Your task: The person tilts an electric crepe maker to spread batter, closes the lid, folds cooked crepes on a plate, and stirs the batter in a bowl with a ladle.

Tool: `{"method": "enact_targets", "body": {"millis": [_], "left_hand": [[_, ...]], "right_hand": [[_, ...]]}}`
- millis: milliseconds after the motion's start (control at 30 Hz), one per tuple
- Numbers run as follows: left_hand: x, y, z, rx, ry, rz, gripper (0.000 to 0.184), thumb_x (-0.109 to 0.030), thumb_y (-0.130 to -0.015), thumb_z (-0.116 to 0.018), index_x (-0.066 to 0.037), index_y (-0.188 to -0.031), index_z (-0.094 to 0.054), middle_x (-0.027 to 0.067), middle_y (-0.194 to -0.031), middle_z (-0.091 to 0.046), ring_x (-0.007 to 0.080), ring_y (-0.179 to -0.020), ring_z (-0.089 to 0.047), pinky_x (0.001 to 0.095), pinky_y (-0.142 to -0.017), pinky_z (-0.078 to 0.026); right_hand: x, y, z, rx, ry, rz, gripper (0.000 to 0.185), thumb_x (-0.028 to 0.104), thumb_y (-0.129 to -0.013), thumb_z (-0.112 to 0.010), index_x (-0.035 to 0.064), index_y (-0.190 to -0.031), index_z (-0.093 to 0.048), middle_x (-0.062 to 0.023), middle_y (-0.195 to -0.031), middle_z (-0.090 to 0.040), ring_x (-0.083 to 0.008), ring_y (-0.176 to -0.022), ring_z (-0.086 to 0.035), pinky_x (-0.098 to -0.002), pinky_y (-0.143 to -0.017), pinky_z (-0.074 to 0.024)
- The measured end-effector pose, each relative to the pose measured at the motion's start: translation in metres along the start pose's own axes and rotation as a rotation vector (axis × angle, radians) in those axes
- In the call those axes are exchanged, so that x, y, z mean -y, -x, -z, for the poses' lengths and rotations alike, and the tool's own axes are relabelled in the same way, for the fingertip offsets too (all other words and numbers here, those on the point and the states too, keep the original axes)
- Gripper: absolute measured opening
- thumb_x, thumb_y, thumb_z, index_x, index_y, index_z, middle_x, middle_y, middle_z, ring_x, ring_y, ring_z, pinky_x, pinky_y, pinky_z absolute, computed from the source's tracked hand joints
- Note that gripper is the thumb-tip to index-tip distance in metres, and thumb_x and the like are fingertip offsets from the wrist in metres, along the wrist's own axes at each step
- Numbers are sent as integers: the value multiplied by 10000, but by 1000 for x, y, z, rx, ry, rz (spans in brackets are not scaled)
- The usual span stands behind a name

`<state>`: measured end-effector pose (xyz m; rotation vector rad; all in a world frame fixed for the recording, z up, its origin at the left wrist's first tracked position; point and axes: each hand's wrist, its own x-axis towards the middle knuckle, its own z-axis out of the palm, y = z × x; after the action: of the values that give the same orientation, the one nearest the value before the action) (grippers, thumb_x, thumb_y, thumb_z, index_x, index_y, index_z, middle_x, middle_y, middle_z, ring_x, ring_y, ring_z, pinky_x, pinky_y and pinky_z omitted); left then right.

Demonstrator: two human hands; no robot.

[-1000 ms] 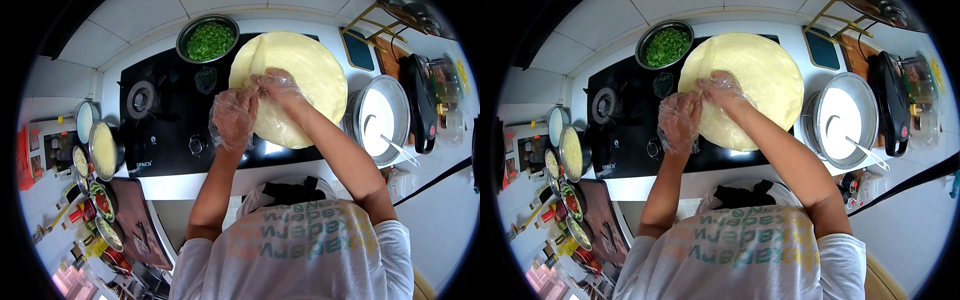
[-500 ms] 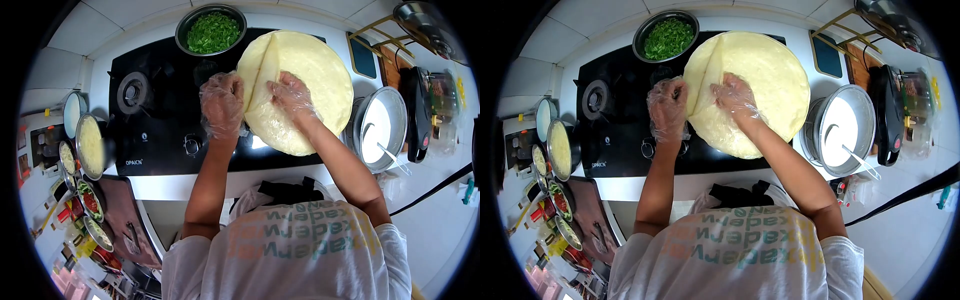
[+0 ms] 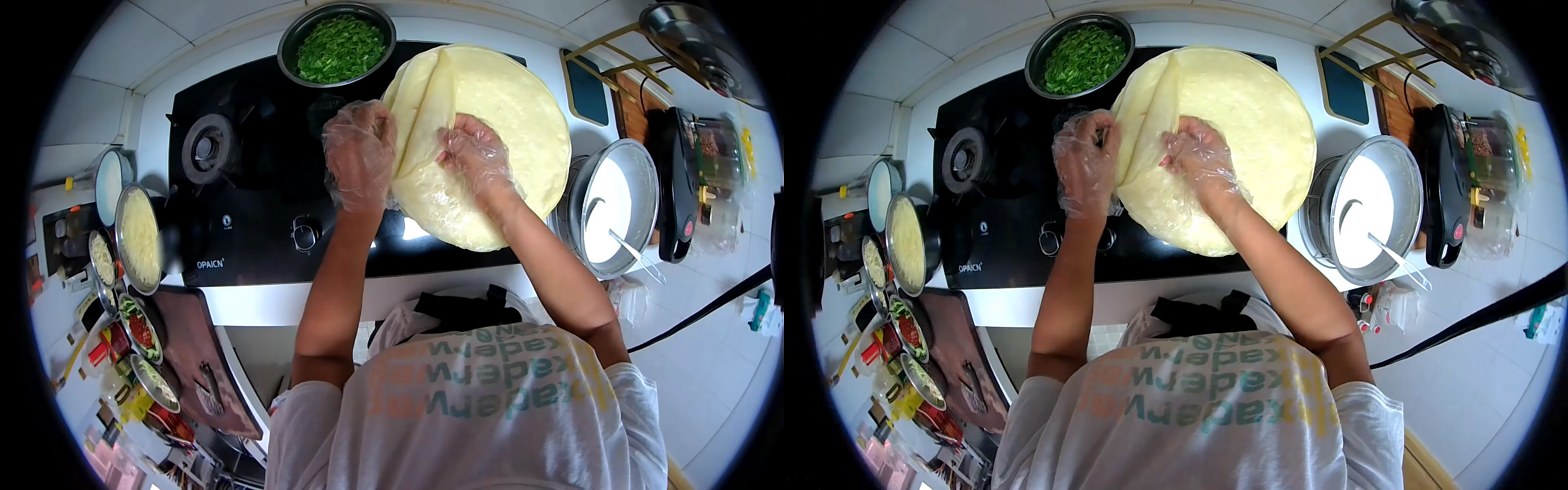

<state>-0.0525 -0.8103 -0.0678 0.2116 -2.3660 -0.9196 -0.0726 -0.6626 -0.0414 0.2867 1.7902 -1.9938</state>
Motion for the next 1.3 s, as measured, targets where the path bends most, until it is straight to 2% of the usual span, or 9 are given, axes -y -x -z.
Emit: {"method": "enact_targets", "body": {"millis": [367,467,567,633,733,900,1000,1167,1300], "left_hand": [[-40,18,4,111,53,-169,80,-87,-742,-611,-85,-816,-581,98,-743,-587,281,-684,-546,385,-641,-422],[-42,20,1,180,-39,-288,85,-82,-737,-594,-93,-820,-579,88,-737,-584,276,-679,-555,384,-632,-439],[-38,27,-9,176,-83,-425,94,-84,-721,-574,-98,-814,-575,70,-733,-577,262,-697,-575,380,-637,-462],[-38,30,-12,175,-26,-438,91,-86,-723,-576,-103,-812,-575,69,-739,-577,252,-711,-580,378,-650,-467],[-44,31,4,289,-90,-328,101,-122,-748,-585,-98,-846,-586,84,-774,-589,244,-737,-581,383,-676,-466],[-1,-1,10,-86,58,-37,105,-127,-760,-626,-33,-803,-604,100,-772,-606,233,-675,-568,340,-629,-446],[14,4,7,160,34,152,113,-122,-739,-642,-29,-793,-610,91,-748,-597,221,-660,-563,331,-606,-442],[3,4,8,136,-50,83,102,-106,-715,-658,-50,-790,-618,76,-719,-583,193,-643,-561,307,-592,-439],[6,5,6,172,-31,146,133,-96,-705,-662,-39,-814,-613,57,-699,-575,161,-637,-555,283,-603,-444]], "right_hand": [[4,-2,8,-59,-78,-63,233,206,-841,-560,-13,-916,-530,-52,-710,-541,-115,-565,-503,-242,-537,-433],[-3,-8,16,-23,-226,-111,288,242,-843,-566,9,-1004,-511,-67,-839,-562,-131,-706,-527,-259,-595,-450],[21,4,4,-66,74,-40,334,272,-845,-558,6,-1038,-497,-86,-905,-557,-149,-790,-541,-267,-657,-462],[6,-10,9,-87,-20,-85,342,271,-847,-542,-16,-1030,-514,-105,-895,-573,-164,-757,-547,-285,-626,-461],[1,-16,19,-95,171,-72,359,269,-843,-540,-20,-1055,-519,-114,-932,-581,-176,-765,-553,-296,-629,-469],[20,1,5,-196,180,-135,406,283,-838,-553,-13,-1109,-491,-93,-935,-578,-164,-801,-541,-292,-652,-460],[18,0,8,-147,157,-159,519,334,-818,-584,-5,-1183,-437,-70,-943,-567,-144,-820,-516,-289,-671,-428],[12,-5,13,-128,122,-173,537,336,-806,-610,-1,-1186,-436,-58,-937,-571,-139,-808,-520,-280,-663,-418],[17,0,4,-200,108,-143,292,242,-842,-558,1,-1005,-542,-73,-816,-575,-147,-676,-523,-270,-558,-446]]}}
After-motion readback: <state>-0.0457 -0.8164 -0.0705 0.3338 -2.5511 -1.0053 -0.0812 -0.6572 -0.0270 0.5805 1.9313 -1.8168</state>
